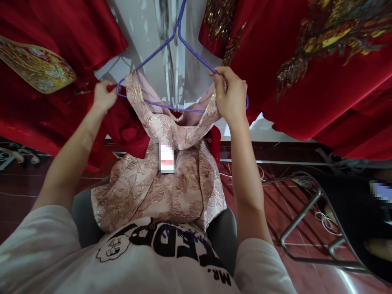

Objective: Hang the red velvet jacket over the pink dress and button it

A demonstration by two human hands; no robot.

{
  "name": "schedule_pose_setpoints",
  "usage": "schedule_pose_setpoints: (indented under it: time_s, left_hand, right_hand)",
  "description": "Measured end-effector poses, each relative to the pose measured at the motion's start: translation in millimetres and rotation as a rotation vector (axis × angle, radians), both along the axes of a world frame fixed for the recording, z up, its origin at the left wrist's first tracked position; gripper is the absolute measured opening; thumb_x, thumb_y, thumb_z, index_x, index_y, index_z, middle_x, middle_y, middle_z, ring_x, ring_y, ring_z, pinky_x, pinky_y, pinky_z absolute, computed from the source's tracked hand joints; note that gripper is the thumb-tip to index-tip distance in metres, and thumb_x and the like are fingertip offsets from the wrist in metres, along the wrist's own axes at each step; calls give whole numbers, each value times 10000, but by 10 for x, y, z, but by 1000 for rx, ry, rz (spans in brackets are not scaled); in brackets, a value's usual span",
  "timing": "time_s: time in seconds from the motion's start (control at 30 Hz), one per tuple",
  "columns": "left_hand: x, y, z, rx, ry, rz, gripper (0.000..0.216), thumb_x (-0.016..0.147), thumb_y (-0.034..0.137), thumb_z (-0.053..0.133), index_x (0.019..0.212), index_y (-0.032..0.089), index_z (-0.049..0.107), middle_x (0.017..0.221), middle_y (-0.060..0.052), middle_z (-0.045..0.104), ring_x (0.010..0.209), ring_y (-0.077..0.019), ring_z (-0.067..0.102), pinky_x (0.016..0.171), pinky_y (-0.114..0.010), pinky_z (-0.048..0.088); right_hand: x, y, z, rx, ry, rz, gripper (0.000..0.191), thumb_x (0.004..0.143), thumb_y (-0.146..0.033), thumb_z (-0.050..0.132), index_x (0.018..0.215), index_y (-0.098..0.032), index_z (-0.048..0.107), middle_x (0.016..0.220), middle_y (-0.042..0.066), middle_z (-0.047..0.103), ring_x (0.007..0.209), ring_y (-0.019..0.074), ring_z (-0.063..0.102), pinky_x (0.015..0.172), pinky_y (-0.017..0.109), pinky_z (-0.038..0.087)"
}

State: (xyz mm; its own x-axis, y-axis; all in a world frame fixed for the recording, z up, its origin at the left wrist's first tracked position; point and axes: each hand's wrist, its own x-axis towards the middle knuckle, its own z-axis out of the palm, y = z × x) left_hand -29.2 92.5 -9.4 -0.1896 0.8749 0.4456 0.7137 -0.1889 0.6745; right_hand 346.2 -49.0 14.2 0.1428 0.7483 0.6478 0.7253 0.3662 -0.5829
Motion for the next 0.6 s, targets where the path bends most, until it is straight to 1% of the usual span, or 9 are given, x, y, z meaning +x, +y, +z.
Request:
schedule_pose_setpoints:
  time_s: [0.1,0.2,0.3,0.37,0.43,0.5,0.53,0.57,0.6]
  left_hand:
    - [439,-155,556,162,96,14,533,922,-18,658,710,277,269,778,21,392,844,-170,414,991,-355,388]
    - [948,-406,879,175,136,-62,554,986,-34,590,757,301,214,855,-4,442,940,-192,500,987,-358,368]
    - [1297,-565,930,192,19,-225,496,1049,19,536,763,297,240,850,2,437,909,-180,531,956,-342,406]
    - [1389,-576,889,186,-29,-306,467,1072,60,508,761,300,256,844,-3,461,887,-188,532,955,-350,429]
    - [1386,-525,850,169,8,-338,449,1060,84,531,740,299,301,891,-29,513,976,-211,531,1036,-370,417]
    - [1326,-453,834,152,71,-394,439,1030,85,561,696,288,358,930,-48,539,1078,-227,503,1118,-380,378]
    - [1287,-420,834,133,84,-446,441,1025,89,555,674,283,370,903,-49,525,1064,-229,494,1114,-382,383]
    - [1247,-392,835,103,84,-502,453,1027,94,536,653,278,360,844,-43,491,998,-226,491,1075,-384,408]
    - [1211,-369,836,73,82,-555,466,1034,102,509,637,276,337,779,-35,440,903,-219,474,1012,-386,434]
  right_hand:
    - [-115,-126,38,46,-58,-16,244,1000,-370,444,1071,-423,671,1206,-87,784,1102,233,735,1065,458,542]
    - [-255,-252,61,33,-70,-106,268,1017,-298,458,1138,-344,692,1201,12,785,1155,296,737,1043,513,547]
    - [-305,-319,119,-16,-92,-144,267,1021,-280,508,1185,-299,717,1197,55,792,1176,332,735,1040,529,552]
    - [-248,-295,206,-21,-108,-123,249,1027,-268,524,1127,-260,752,1162,72,807,1122,315,757,1041,504,562]
    - [-135,-198,330,-47,-114,-102,243,1017,-224,535,1005,-263,775,1098,51,822,1051,272,774,1028,464,581]
    - [-15,-28,466,-171,-146,-67,238,978,-177,592,884,-292,777,974,10,826,980,241,776,998,455,604]
    - [29,78,525,-288,-188,-36,212,949,-173,652,830,-294,777,872,-4,812,927,242,771,974,476,616]
    - [55,191,571,-408,-217,12,168,918,-179,717,806,-284,782,791,-8,791,858,242,761,937,501,626]
    - [61,307,600,-509,-183,106,85,914,-225,762,856,-281,786,802,-20,794,838,218,747,927,491,630]
